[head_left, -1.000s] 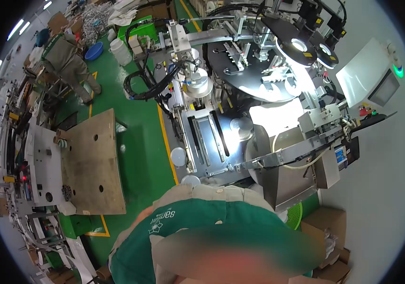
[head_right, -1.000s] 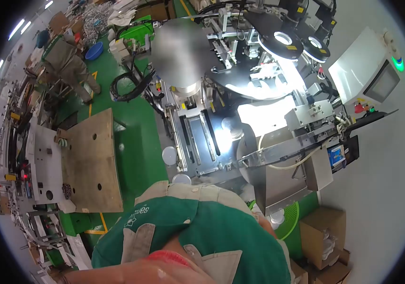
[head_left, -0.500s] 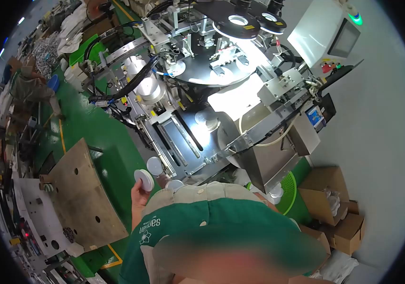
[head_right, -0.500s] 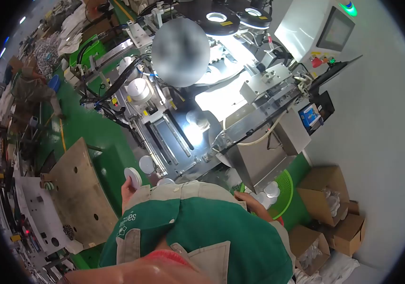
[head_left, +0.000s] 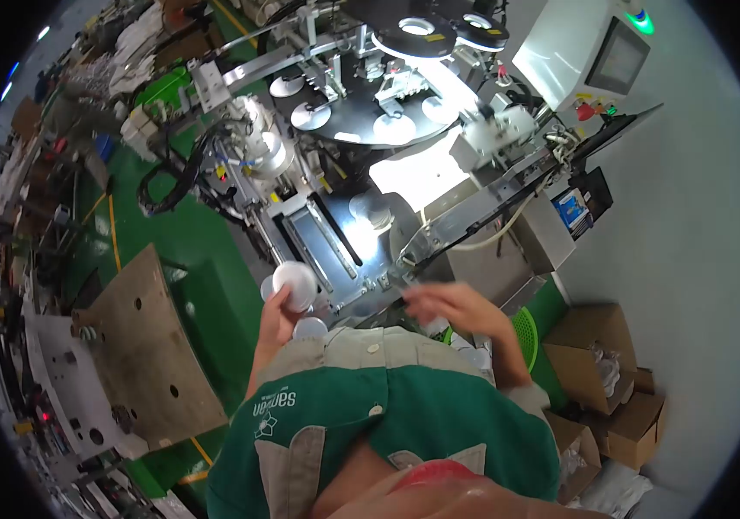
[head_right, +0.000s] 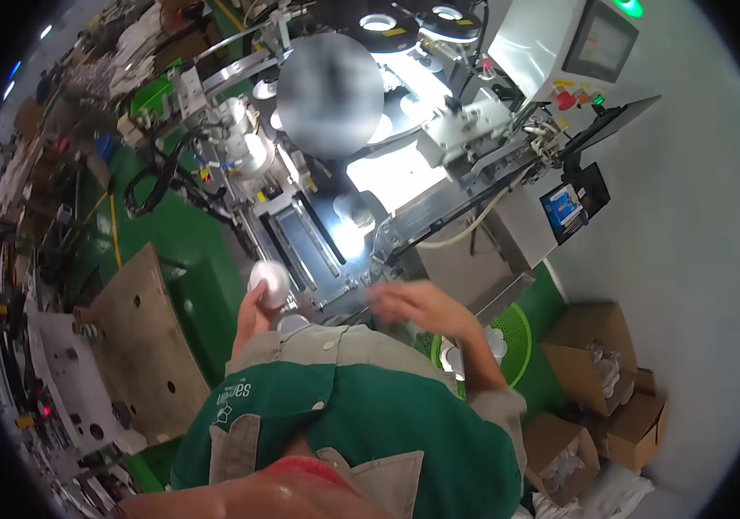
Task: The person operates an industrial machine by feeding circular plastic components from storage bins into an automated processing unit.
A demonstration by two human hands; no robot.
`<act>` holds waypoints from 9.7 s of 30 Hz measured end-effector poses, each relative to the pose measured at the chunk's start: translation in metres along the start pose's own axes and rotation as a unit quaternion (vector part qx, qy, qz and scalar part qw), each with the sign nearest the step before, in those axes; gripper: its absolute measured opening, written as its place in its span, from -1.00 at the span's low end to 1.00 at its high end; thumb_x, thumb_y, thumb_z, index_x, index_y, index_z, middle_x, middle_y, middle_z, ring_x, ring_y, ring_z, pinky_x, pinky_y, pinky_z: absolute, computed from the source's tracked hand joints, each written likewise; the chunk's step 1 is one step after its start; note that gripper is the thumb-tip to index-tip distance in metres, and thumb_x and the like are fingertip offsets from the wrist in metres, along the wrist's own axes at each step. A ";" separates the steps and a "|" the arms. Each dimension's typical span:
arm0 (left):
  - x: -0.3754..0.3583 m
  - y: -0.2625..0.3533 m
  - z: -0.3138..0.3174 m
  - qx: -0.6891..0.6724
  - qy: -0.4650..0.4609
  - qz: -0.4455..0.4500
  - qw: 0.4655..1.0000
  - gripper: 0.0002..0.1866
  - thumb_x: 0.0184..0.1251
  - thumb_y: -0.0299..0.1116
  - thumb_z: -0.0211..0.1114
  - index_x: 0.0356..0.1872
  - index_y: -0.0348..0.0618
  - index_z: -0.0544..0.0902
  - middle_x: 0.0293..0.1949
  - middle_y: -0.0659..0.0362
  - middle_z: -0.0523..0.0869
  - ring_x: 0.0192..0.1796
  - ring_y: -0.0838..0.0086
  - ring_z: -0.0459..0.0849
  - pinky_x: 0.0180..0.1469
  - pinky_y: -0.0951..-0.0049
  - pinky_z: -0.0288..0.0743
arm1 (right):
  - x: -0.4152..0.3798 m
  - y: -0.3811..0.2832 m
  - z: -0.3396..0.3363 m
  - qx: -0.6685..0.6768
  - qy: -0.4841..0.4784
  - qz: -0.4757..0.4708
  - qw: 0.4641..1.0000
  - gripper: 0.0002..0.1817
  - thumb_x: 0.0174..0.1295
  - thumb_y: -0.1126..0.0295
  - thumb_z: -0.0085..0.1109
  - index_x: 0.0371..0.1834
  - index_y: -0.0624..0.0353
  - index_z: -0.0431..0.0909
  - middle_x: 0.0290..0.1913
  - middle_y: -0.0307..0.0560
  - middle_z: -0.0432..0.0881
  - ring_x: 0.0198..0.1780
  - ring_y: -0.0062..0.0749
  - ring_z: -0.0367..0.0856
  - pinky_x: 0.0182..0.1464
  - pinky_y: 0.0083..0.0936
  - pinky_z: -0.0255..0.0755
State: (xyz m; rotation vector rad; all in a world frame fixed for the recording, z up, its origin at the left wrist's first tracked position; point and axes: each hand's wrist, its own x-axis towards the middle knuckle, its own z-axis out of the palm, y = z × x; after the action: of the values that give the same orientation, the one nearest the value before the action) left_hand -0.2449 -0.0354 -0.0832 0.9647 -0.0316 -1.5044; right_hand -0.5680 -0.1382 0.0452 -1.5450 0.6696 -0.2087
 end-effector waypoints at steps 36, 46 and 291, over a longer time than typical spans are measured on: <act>-0.020 -0.047 0.057 0.179 0.001 0.109 0.978 -0.66 0.32 -0.32 0.18 0.06 -0.16 0.39 -0.08 0.13 0.58 -0.16 0.42 0.63 -0.24 0.35 0.64 | 0.120 0.112 0.096 0.115 0.303 -0.071 0.943 -0.55 0.11 0.26 0.21 0.02 0.24 0.34 -0.21 0.05 0.54 -0.21 -0.38 0.56 -0.17 -0.42 0.44; 0.043 -0.139 0.028 0.096 -0.175 -0.238 0.950 -0.54 0.27 0.11 0.14 -0.07 -0.07 0.50 -0.09 0.21 0.57 0.03 0.43 0.53 0.09 0.36 0.44 | 0.043 0.179 0.133 -0.216 0.451 -0.152 0.853 -0.62 0.11 0.40 0.07 0.04 0.15 0.41 -0.14 0.01 0.47 -0.03 -0.10 0.43 -0.03 -0.26 0.34; -0.172 0.105 -0.305 0.084 0.098 0.106 0.986 -0.69 0.21 -0.44 0.27 -0.03 -0.32 0.53 -0.16 0.15 0.65 -0.16 0.48 0.63 -0.09 0.43 0.54 | 0.274 0.048 0.420 0.249 -0.161 0.093 0.951 -0.71 0.14 0.24 0.26 -0.14 0.15 0.59 -0.27 -0.31 0.60 -0.24 -0.62 0.47 -0.19 -0.61 0.31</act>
State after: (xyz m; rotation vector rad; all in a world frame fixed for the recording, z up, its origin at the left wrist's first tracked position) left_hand -0.0099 0.2408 -0.1310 1.2036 -0.1180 -1.2210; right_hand -0.1428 0.0759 -0.1187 -0.9932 0.4540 0.0210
